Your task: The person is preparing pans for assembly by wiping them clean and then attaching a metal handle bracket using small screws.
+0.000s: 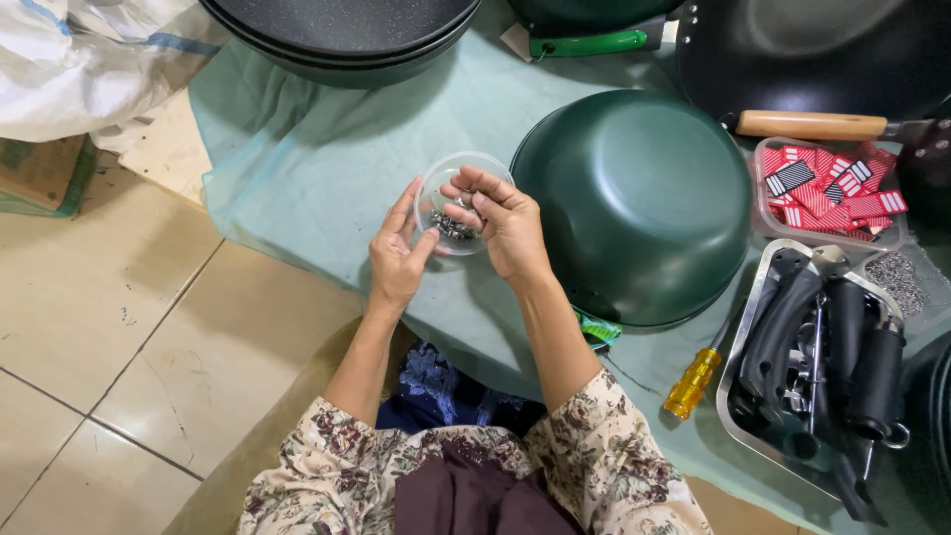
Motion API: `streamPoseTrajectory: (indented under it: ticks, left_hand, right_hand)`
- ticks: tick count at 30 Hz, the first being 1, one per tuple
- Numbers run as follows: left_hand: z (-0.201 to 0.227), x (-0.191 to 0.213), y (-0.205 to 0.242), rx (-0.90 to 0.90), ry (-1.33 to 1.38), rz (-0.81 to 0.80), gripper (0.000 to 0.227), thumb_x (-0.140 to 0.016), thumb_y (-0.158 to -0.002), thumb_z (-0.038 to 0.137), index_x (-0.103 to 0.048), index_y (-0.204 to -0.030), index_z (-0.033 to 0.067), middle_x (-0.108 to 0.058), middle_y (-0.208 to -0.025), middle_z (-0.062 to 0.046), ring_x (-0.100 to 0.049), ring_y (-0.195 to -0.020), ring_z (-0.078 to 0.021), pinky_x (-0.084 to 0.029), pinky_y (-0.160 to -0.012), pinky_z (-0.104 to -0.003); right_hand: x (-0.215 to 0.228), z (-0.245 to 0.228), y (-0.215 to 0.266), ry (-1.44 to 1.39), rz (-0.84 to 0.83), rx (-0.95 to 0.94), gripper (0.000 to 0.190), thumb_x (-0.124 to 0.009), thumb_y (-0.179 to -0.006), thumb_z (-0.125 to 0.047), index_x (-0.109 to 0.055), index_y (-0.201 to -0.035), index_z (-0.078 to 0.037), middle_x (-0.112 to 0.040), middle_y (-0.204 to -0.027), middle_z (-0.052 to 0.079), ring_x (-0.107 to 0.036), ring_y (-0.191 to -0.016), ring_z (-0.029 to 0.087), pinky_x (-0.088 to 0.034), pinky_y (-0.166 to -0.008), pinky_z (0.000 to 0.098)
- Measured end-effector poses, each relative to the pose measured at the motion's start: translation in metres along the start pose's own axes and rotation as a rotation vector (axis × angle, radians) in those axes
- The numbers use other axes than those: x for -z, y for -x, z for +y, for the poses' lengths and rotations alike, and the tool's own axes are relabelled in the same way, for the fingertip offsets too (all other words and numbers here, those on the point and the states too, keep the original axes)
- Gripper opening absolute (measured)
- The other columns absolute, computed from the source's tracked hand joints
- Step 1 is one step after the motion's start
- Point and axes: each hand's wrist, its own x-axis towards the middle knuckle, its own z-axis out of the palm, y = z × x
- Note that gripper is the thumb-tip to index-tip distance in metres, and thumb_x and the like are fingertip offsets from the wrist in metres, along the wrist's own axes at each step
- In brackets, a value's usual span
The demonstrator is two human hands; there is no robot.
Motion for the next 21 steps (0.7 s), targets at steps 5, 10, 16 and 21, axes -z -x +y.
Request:
streamPoseTrajectory:
  ticks: [5,10,16,21]
  left_hand:
    - [-0.004,0.001,0.000,0.003,0.029,-0.006,0.064,-0.062,-0.089,-0.012,-0.048,-0.151,-0.0007,-0.047,-0.153,-0.021,-0.055,-0.136,-0.0327,-0.062,-0.097,-0.036]
    - [-0.011,0.005,0.000,0.012,0.066,-0.013,0.064,-0.061,-0.091,-0.012,-0.047,-0.152,0.0005,-0.047,-0.154,-0.019,-0.055,-0.136,-0.0310,-0.063,-0.090,-0.032]
    - [-0.012,0.005,0.001,0.054,0.128,-0.015,0.067,-0.059,-0.090,-0.014,-0.045,-0.154,0.0022,-0.045,-0.156,-0.017,-0.055,-0.137,-0.0307,-0.065,-0.079,-0.028]
    - [-0.006,0.003,0.000,0.027,0.079,0.002,0.065,-0.062,-0.089,-0.011,-0.049,-0.152,0.0029,-0.048,-0.154,-0.017,-0.054,-0.137,-0.0293,-0.059,-0.101,-0.034]
  right_hand:
    - [0.007,0.001,-0.002,-0.073,0.002,-0.022,0.035,-0.052,-0.098,0.013,-0.060,-0.132,0.013,-0.067,-0.121,0.034,-0.070,-0.112,0.044,-0.060,-0.098,0.0546]
    - [0.006,-0.004,-0.001,-0.109,0.006,-0.042,0.035,-0.054,-0.101,0.007,-0.059,-0.135,0.011,-0.066,-0.124,0.034,-0.070,-0.113,0.043,-0.059,-0.101,0.0532]
    - [-0.003,-0.017,0.002,-0.281,0.014,-0.187,0.041,-0.055,-0.106,-0.015,-0.055,-0.138,0.012,-0.060,-0.130,0.039,-0.062,-0.123,0.049,-0.053,-0.108,0.0586]
    - [-0.004,-0.020,0.002,-0.242,-0.001,-0.215,0.048,-0.055,-0.106,-0.027,-0.056,-0.138,0.009,-0.064,-0.128,0.036,-0.065,-0.121,0.045,-0.055,-0.106,0.0559]
